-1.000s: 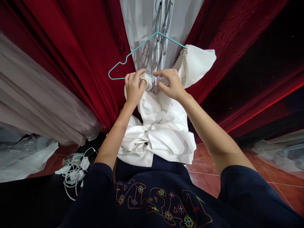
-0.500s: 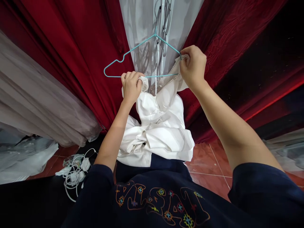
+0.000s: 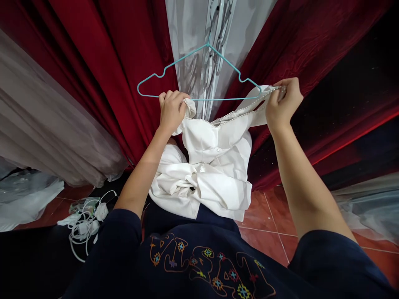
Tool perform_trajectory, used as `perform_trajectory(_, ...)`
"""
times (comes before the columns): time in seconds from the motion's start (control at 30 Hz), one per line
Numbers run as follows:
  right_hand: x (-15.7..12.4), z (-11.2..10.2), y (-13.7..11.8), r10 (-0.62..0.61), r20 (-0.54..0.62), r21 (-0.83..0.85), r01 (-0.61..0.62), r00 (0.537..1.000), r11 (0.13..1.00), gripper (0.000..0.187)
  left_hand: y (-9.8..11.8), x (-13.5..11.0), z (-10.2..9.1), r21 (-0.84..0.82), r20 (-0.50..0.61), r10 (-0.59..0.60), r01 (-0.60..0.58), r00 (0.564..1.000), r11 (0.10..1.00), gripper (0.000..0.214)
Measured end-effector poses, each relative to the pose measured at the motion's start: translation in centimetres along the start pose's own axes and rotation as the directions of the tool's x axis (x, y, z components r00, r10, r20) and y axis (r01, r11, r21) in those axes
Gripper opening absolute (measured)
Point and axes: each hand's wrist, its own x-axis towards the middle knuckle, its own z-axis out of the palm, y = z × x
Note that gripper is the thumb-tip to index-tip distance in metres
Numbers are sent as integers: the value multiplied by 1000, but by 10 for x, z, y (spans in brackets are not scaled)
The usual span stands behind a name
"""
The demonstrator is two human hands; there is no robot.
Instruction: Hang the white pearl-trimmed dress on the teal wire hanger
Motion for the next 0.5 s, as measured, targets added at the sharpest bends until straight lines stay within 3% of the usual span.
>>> perform_trajectory(0.1, -13, -8, -9, -173, -94, 49, 178, 980, 983, 24, 0, -1, 5, -22, -11, -15, 14, 1000, 1000, 27)
perform_trajectory(0.23, -25, -8, -35, -267, -124, 100, 279, 956, 955, 39, 4, -1, 11, -23, 8, -38, 38, 999, 999, 29)
perform_trajectory(0.4, -37, 10, -62, -285, 13, 133, 281, 958, 950, 44, 6, 0, 15, 6, 0, -42, 42, 999, 999, 27)
perform_trajectory(0.5, -48, 23, -80, -360, 160, 193, 328, 919, 925, 45, 11, -1, 17, 13, 10, -41, 41, 999, 999, 23)
